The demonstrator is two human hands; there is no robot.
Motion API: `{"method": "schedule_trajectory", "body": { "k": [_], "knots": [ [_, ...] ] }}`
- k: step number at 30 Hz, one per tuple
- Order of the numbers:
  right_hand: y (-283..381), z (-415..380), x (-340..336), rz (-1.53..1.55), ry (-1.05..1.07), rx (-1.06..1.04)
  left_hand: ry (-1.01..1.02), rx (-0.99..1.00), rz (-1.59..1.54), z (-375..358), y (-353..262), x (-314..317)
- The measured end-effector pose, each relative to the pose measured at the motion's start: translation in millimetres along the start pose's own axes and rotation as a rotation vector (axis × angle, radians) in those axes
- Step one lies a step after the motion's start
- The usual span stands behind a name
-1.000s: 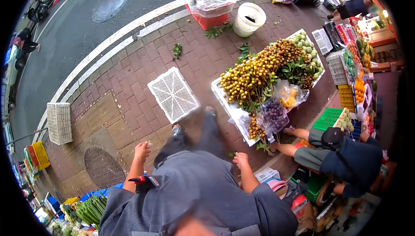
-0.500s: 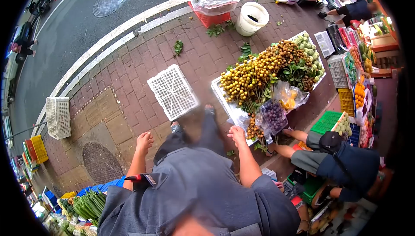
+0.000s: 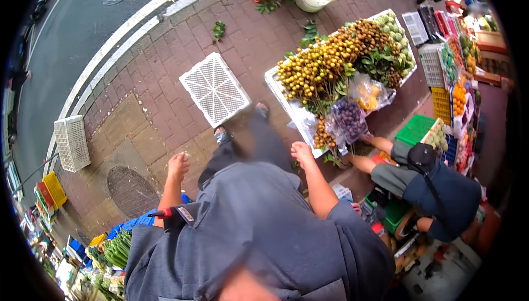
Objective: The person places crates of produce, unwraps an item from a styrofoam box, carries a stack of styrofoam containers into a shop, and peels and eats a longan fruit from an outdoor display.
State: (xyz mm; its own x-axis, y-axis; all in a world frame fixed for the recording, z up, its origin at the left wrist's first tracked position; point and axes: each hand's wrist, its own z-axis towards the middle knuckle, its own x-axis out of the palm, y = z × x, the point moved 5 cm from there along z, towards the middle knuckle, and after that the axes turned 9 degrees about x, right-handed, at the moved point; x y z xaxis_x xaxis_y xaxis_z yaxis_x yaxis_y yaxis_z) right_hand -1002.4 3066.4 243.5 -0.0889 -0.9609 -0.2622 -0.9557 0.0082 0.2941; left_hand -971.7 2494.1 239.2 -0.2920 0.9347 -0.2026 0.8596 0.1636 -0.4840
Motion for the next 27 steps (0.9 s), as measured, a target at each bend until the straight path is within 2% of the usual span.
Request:
{"method": "schedule_trajectory", "body": {
  "k": [4, 11, 15, 18, 20, 23, 25, 27],
  "knots": [
    [30.6, 18.3, -14.9, -0.029, 0.011, -0.003, -0.062, -0.005, -0.039, -6.2, -37.6, 34.9],
    [89.3, 56.4, -61.7, 0.042, -0.003, 0.006, -0.032, 0.048, -0.009, -0.9, -98.8, 107.4],
    [87.8, 94.0, -74.9, 0.061, -0.006, -0.024, -0.014, 0.070, 0.022, 1.1, -133.8, 130.0],
    [102.5, 87.0, -69.1, 0.064, -0.052, 0.025, -0.016, 0.080, 0.030, 14.5, -153.0, 128.7],
    [108.8, 92.2, -60.3, 0.079, 0.011, 0.024, -0.027, 0.072, 0.017, 24.5, -163.0, 124.4],
    [121.1, 98.1, -47.2, -0.008, -0.054, 0.050, -0.051, 0.034, 0.000, 41.8, -172.6, 110.8],
    [128.2, 123.4, -30.7, 0.131, -0.022, 0.004, -0.066, 0.014, -0.015, 58.7, -178.4, 101.2],
    [182.5, 97.6, -15.0, 0.124, -0.073, 0.062, -0.070, -0.043, 0.027, 82.4, -184.2, 86.2]
  ]
}}
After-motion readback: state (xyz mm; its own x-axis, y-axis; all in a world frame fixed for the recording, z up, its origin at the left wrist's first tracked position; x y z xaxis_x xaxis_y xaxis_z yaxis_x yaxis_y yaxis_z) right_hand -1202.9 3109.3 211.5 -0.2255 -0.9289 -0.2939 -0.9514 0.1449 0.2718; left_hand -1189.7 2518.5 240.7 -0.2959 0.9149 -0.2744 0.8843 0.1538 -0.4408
